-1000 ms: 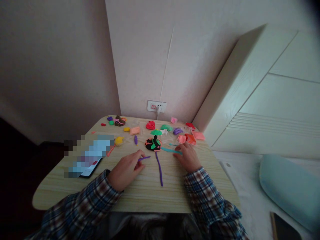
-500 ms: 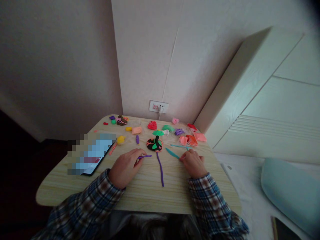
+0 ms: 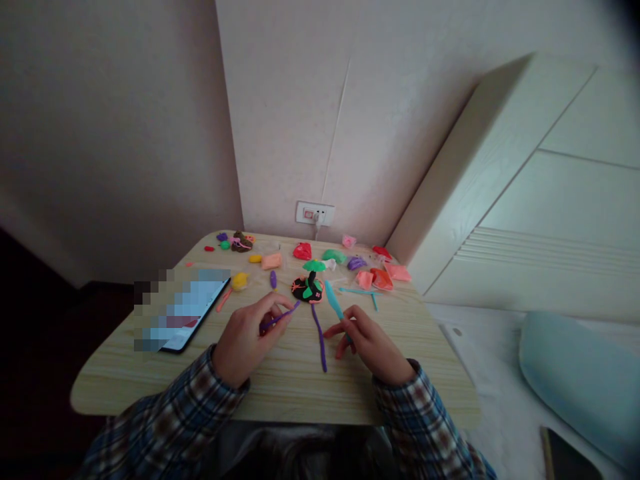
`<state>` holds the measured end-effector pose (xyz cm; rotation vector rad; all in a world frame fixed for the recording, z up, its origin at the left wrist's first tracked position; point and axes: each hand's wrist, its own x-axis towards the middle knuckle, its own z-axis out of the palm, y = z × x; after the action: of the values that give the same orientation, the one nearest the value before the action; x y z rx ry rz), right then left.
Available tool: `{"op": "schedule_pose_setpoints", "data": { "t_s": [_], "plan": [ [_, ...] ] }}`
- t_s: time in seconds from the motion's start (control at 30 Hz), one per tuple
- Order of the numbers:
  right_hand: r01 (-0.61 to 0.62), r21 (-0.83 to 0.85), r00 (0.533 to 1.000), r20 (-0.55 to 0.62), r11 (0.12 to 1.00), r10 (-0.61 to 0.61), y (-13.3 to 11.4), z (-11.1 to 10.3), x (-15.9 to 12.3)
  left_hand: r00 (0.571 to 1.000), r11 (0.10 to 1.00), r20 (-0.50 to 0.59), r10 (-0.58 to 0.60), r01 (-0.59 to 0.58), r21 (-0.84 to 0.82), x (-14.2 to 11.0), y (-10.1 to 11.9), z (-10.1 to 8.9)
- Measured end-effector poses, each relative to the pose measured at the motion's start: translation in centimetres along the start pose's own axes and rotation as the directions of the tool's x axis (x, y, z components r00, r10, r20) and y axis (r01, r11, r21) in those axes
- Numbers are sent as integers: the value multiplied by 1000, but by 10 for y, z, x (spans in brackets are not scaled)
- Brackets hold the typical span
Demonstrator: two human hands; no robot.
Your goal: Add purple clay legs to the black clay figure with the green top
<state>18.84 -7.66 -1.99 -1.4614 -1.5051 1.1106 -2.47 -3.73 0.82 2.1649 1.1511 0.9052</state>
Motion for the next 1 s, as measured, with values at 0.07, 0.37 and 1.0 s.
{"op": "schedule_pose_setpoints", "data": {
  "t_s": [0.07,0.37,1.0],
  "plan": [
    [3,38,1000,18,999,-4,-1,1,0,999,999,49,-12,14,-37,-2,4,3],
    [8,122,999,52,992,-14,-1,-3,1,986,999,164,-1,9,-50,-2,19,21],
    [124,-55,915,-379,991,-136,28,-61,-10,907,944,381,183,-270,189,13,48,88]
  ]
}}
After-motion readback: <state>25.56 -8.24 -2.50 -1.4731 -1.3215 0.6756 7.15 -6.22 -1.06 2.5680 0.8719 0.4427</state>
